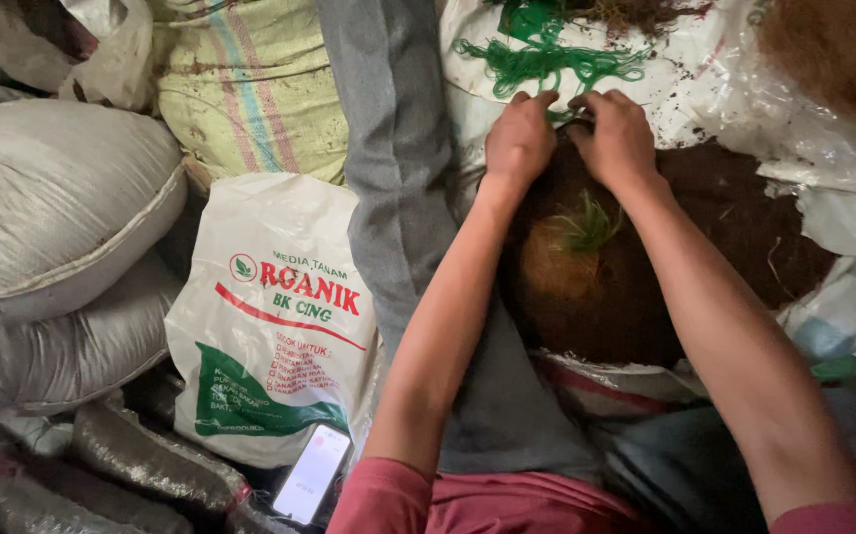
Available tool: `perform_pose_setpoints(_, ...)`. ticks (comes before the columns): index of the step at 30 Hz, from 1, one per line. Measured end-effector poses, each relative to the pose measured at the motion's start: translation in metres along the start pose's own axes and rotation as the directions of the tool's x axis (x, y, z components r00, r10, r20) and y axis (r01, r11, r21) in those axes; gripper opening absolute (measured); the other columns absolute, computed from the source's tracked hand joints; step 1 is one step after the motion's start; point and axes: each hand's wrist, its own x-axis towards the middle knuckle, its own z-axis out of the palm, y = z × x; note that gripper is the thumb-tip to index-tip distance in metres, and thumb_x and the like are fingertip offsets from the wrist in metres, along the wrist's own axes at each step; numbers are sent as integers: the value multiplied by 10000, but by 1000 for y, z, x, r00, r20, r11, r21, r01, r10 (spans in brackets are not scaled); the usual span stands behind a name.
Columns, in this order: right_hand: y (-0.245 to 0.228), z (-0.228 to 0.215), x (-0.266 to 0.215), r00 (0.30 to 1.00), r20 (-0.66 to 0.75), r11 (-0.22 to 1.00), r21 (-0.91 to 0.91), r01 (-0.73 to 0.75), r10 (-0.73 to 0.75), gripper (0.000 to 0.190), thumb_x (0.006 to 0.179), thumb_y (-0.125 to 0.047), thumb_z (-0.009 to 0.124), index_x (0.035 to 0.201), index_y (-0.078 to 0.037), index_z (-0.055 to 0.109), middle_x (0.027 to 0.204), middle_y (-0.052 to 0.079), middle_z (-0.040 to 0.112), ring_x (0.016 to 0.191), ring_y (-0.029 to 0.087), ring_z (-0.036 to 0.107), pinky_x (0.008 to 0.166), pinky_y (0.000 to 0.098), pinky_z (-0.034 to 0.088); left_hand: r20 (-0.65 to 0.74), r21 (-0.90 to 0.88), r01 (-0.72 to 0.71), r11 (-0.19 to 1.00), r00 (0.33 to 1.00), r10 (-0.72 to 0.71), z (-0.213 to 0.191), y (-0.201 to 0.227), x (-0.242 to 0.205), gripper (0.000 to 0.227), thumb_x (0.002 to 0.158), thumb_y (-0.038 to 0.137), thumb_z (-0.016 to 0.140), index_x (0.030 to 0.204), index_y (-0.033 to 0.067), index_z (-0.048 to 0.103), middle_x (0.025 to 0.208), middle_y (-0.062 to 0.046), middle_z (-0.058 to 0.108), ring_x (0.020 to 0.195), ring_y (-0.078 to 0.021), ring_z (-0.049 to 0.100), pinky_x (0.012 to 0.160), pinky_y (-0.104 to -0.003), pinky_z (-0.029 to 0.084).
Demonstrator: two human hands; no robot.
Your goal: The person sits on the floor and wraps a small plant's root ball with coconut coir and green twine. They repeatedly adjust the coir and tie the twine to secure the root ball, then place the finished unit aside.
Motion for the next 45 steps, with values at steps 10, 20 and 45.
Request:
perform_pose_setpoints(10,10,-1,24,993,-119,962,271,35,-3,208,917,-57,823,1119,-61,773,1135,75,757,1075,255,635,922,395,513,-74,-111,-276,955,960,269,5,-14,7,430,777,96,741,1203,150,709,1115,-190,612,1028,-395,639,902,-460,542)
perform_pose_setpoints(20,-1,-69,19,987,-116,700,714,2,115,135,1026,18,702,1140,-37,655,1096,23,697,1006,117,671,885,290,563,-209,-414,-234,879,965,159,-38,18,11,208,953,191,704,1119,65,722,960,-96,771,867,-225,753,775,-333,586)
perform_pose_setpoints(45,-1,-145,-206,952,-140,861,478,-175,272,480,832,90,727,1282,-60,653,1291,45,674,1172,196,618,890,312,540,246,-841,-81,535,823,512,-25,112,-121,195,971,189,692,1058,21,742,853,-20,715,730,-95,631,628,-278,540)
